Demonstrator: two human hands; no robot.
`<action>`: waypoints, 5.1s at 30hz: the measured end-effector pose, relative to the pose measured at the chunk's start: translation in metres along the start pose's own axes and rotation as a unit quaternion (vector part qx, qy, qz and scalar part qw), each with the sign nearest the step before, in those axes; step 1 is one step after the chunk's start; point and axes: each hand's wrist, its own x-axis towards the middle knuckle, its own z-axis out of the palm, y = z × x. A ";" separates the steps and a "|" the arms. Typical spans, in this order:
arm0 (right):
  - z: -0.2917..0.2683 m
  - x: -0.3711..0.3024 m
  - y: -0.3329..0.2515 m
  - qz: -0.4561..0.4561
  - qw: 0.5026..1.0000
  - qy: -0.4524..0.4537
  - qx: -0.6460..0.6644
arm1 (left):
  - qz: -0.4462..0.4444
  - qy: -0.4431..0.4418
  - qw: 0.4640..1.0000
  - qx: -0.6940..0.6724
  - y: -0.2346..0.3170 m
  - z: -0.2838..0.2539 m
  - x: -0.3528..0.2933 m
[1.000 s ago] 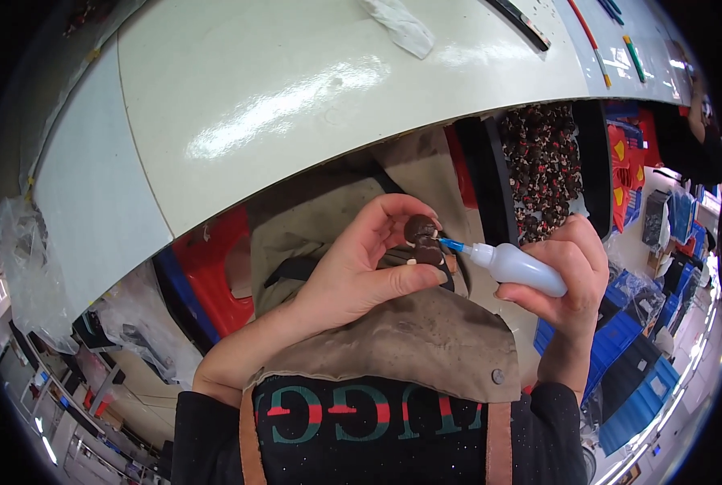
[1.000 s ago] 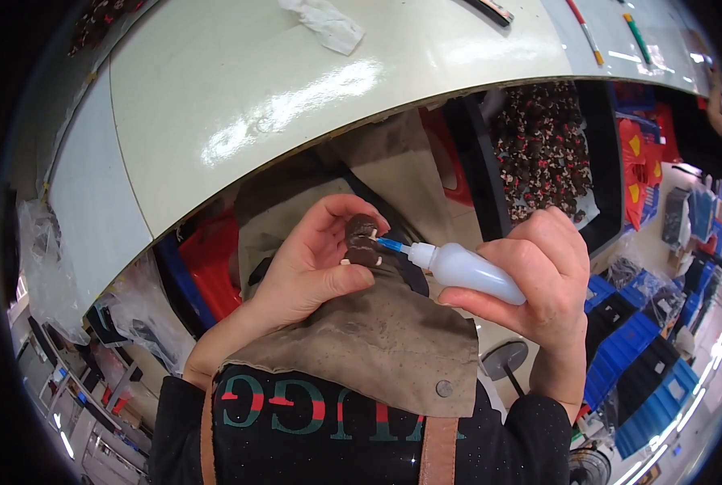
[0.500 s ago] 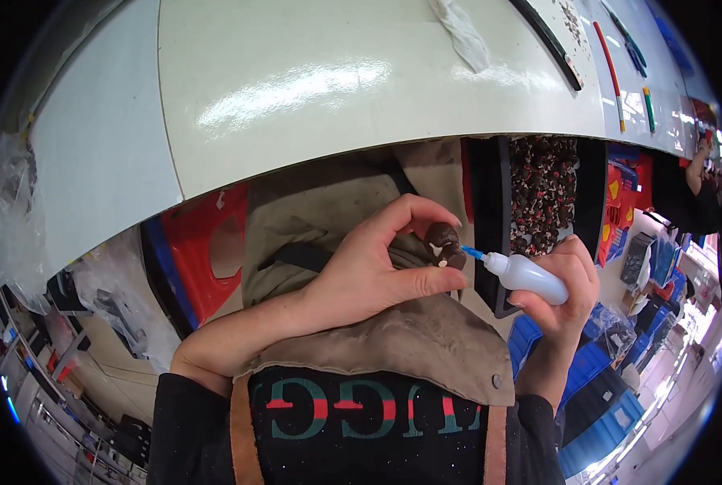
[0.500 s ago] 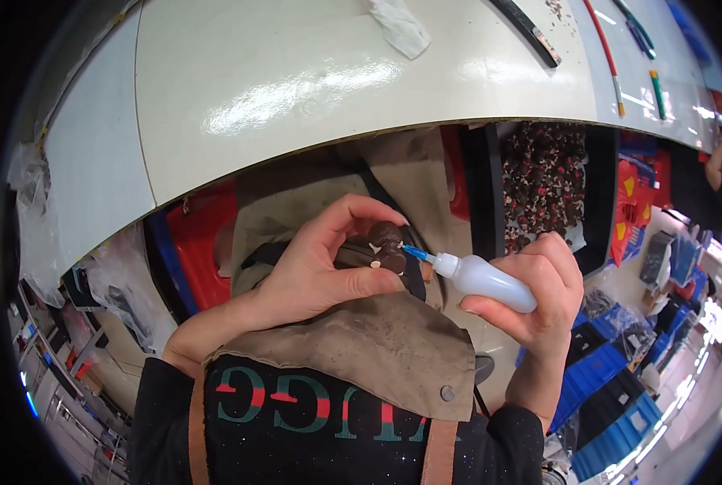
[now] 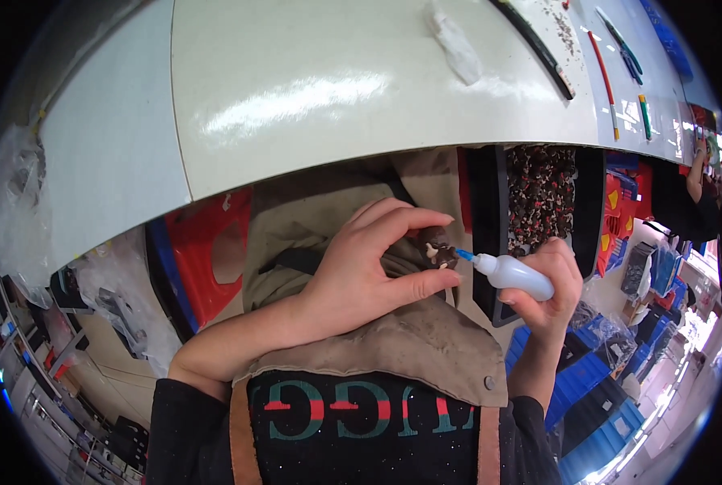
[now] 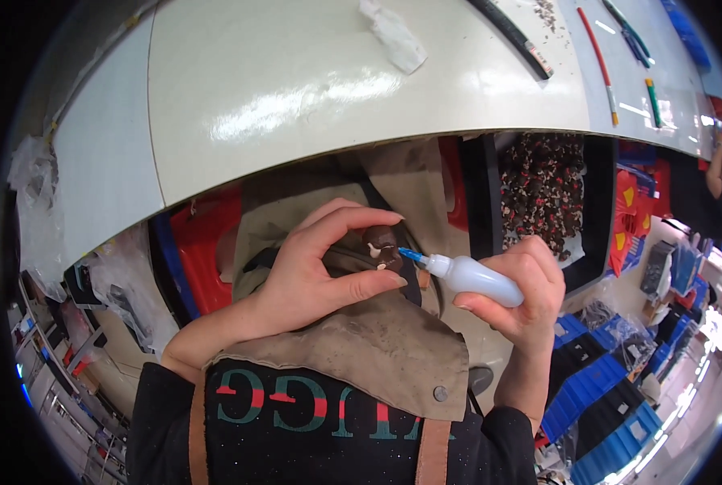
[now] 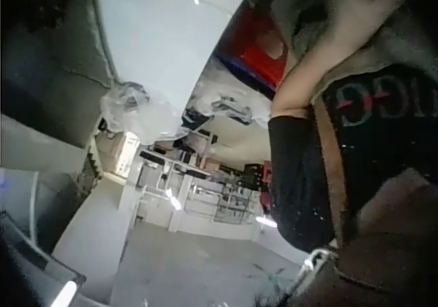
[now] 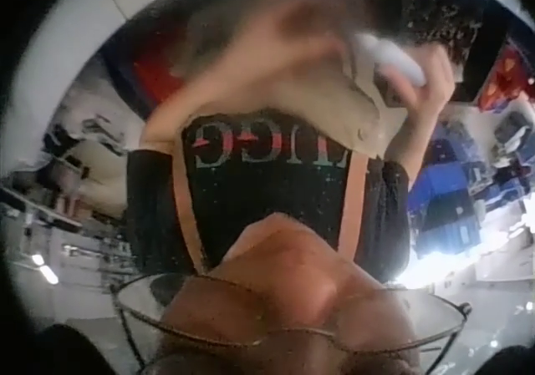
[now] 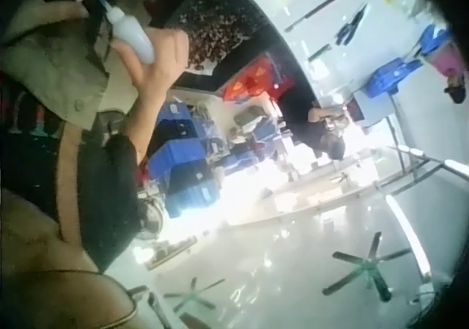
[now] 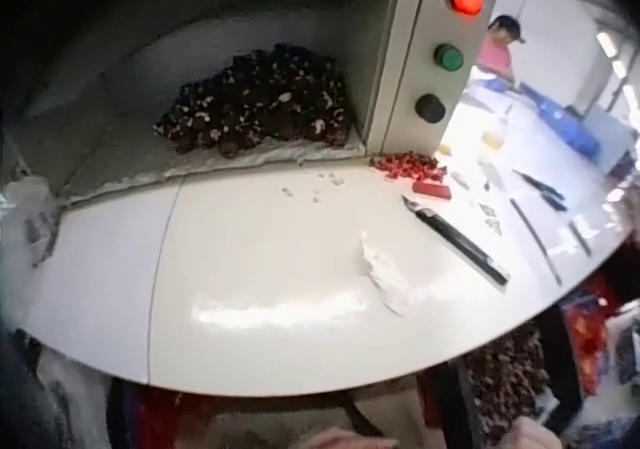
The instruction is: Assembling small character figurines by fitting pieces together and applying glue.
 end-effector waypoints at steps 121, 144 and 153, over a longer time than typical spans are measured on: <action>0.050 0.132 0.031 -0.205 0.941 0.269 0.008 | -0.262 -0.088 0.927 -0.251 0.086 -0.023 0.119; 0.063 0.117 0.039 -0.159 0.957 0.244 0.011 | -0.222 -0.128 0.938 -0.233 0.077 -0.019 0.117; 0.063 0.119 0.036 -0.163 0.954 0.252 0.010 | -0.216 -0.128 0.941 -0.227 0.077 -0.019 0.116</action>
